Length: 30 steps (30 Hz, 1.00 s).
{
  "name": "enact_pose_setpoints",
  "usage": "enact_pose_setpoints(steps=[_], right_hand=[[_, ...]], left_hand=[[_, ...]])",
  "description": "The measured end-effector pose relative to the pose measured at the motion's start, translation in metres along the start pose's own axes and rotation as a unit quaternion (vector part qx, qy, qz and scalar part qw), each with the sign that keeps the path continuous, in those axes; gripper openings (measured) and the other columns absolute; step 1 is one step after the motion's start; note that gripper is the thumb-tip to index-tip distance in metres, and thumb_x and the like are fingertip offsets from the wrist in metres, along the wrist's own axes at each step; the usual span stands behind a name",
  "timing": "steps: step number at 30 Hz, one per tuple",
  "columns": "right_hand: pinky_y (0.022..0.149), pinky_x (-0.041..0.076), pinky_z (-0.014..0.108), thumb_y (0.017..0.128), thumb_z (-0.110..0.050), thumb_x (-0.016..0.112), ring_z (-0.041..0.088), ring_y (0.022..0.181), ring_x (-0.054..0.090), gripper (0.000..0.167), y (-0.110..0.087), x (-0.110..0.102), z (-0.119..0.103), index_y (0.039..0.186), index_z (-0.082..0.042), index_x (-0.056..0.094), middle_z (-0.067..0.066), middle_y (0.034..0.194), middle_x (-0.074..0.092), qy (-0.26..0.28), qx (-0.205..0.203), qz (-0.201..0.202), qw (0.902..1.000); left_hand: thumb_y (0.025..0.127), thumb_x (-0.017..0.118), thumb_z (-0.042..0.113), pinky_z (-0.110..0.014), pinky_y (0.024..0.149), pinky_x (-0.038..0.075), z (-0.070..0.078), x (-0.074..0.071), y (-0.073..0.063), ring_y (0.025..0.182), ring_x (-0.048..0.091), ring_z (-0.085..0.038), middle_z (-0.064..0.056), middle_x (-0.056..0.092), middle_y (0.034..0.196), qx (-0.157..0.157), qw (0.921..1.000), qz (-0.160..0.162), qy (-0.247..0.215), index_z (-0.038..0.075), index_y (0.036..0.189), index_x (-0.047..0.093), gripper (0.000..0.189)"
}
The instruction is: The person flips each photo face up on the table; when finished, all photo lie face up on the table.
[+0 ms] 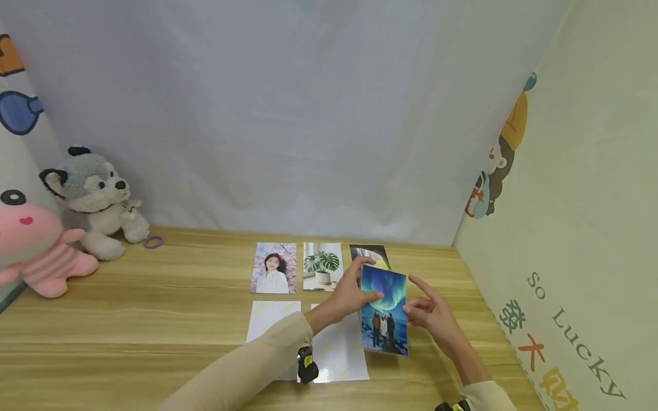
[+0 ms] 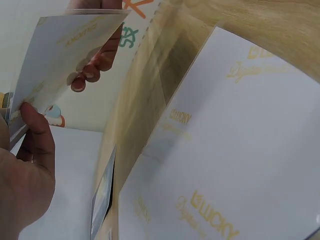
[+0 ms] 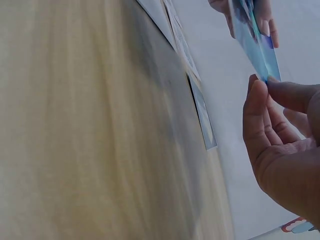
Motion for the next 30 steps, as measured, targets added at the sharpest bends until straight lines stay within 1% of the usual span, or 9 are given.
enact_pose_setpoints(steps=[3, 5, 10, 13, 15, 18, 24, 27, 30], right_hand=[[0.071, 0.059, 0.033, 0.095, -0.002, 0.064, 0.009, 0.072, 0.063, 0.075, -0.005, 0.002, 0.002, 0.158, -0.008, 0.025, -0.006, 0.084, 0.067, -0.007, 0.002, -0.001, 1.0], [0.07, 0.059, 0.032, 0.095, -0.002, 0.064, 0.009, 0.072, 0.063, 0.075, -0.006, 0.003, 0.003, 0.158, -0.006, 0.024, -0.005, 0.084, 0.066, -0.013, 0.0, -0.004, 0.9999], [0.07, 0.059, 0.031, 0.095, -0.001, 0.064, 0.01, 0.072, 0.064, 0.071, -0.008, -0.003, 0.006, 0.156, -0.004, 0.028, 0.0, 0.086, 0.065, -0.043, 0.013, 0.015, 0.9989], [0.071, 0.059, 0.034, 0.095, 0.0, 0.063, 0.011, 0.073, 0.064, 0.07, -0.01, -0.01, 0.008, 0.156, -0.003, 0.029, 0.006, 0.087, 0.064, -0.066, 0.026, 0.022, 0.9972], [0.071, 0.06, 0.035, 0.094, 0.001, 0.063, 0.012, 0.072, 0.064, 0.07, -0.01, -0.014, 0.009, 0.155, -0.002, 0.029, 0.009, 0.087, 0.063, -0.076, 0.028, 0.02, 0.9966], [0.069, 0.059, 0.035, 0.093, 0.002, 0.064, 0.012, 0.071, 0.063, 0.069, -0.01, -0.016, 0.009, 0.154, 0.002, 0.029, 0.012, 0.086, 0.064, -0.087, 0.027, 0.008, 0.9958], [0.063, 0.057, 0.03, 0.092, 0.001, 0.066, 0.012, 0.068, 0.061, 0.071, -0.009, -0.016, 0.01, 0.152, 0.007, 0.029, 0.012, 0.084, 0.064, -0.106, 0.03, -0.006, 0.9939], [0.061, 0.057, 0.03, 0.091, 0.001, 0.067, 0.013, 0.067, 0.062, 0.071, -0.009, -0.016, 0.012, 0.151, 0.01, 0.03, 0.015, 0.084, 0.066, -0.122, 0.021, -0.016, 0.9921], [0.058, 0.056, 0.03, 0.09, 0.003, 0.067, 0.015, 0.063, 0.062, 0.069, -0.008, -0.015, 0.016, 0.148, 0.012, 0.033, 0.015, 0.082, 0.066, -0.149, 0.016, -0.02, 0.9885]], left_hand=[[0.083, 0.077, 0.001, -0.028, 0.056, 0.045, -0.001, -0.001, 0.001, 0.073, 0.056, -0.02, -0.019, 0.062, 0.104, 0.002, 1.0, 0.007, 0.0, 0.014, 0.139, 0.045, 0.067], [0.082, 0.078, 0.002, -0.028, 0.057, 0.045, -0.003, -0.001, 0.001, 0.075, 0.056, -0.021, -0.02, 0.061, 0.105, 0.003, 0.9999, 0.009, 0.004, 0.014, 0.142, 0.044, 0.069], [0.083, 0.078, 0.002, -0.033, 0.049, 0.049, -0.008, -0.003, -0.002, 0.051, 0.05, -0.014, -0.006, 0.048, 0.085, -0.001, 0.9996, -0.018, 0.02, 0.016, 0.146, 0.04, 0.075], [0.083, 0.078, 0.002, -0.037, 0.045, 0.053, -0.01, -0.004, -0.006, 0.042, 0.053, -0.014, -0.006, 0.051, 0.094, 0.0, 0.9976, -0.043, 0.054, 0.014, 0.145, 0.042, 0.072], [0.083, 0.08, 0.004, -0.035, 0.045, 0.054, -0.01, -0.003, -0.01, 0.043, 0.054, -0.012, -0.007, 0.056, 0.099, 0.003, 0.9937, -0.057, 0.097, 0.011, 0.14, 0.046, 0.067], [0.081, 0.083, 0.01, -0.027, 0.048, 0.051, -0.009, -0.001, -0.015, 0.048, 0.055, -0.008, -0.005, 0.063, 0.092, 0.018, 0.9805, -0.073, 0.182, 0.008, 0.131, 0.052, 0.059], [0.076, 0.087, 0.022, -0.02, 0.055, 0.043, -0.01, 0.002, -0.02, 0.055, 0.05, -0.003, 0.009, 0.059, 0.07, 0.036, 0.9429, -0.104, 0.314, 0.009, 0.121, 0.059, 0.054], [0.075, 0.088, 0.027, -0.021, 0.057, 0.042, -0.013, 0.006, -0.019, 0.058, 0.05, -0.004, 0.009, 0.059, 0.071, 0.03, 0.9269, -0.112, 0.357, 0.01, 0.122, 0.061, 0.056], [0.074, 0.089, 0.032, -0.022, 0.065, 0.046, -0.016, 0.01, -0.018, 0.069, 0.056, -0.007, 0.005, 0.064, 0.083, 0.022, 0.9118, -0.113, 0.394, 0.011, 0.123, 0.063, 0.059]])
Point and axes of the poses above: each hand's wrist, its own y-axis towards the middle knuckle, its own x-axis out of the palm, z = x × y, the point moved 2 cm from there along y, towards the middle knuckle
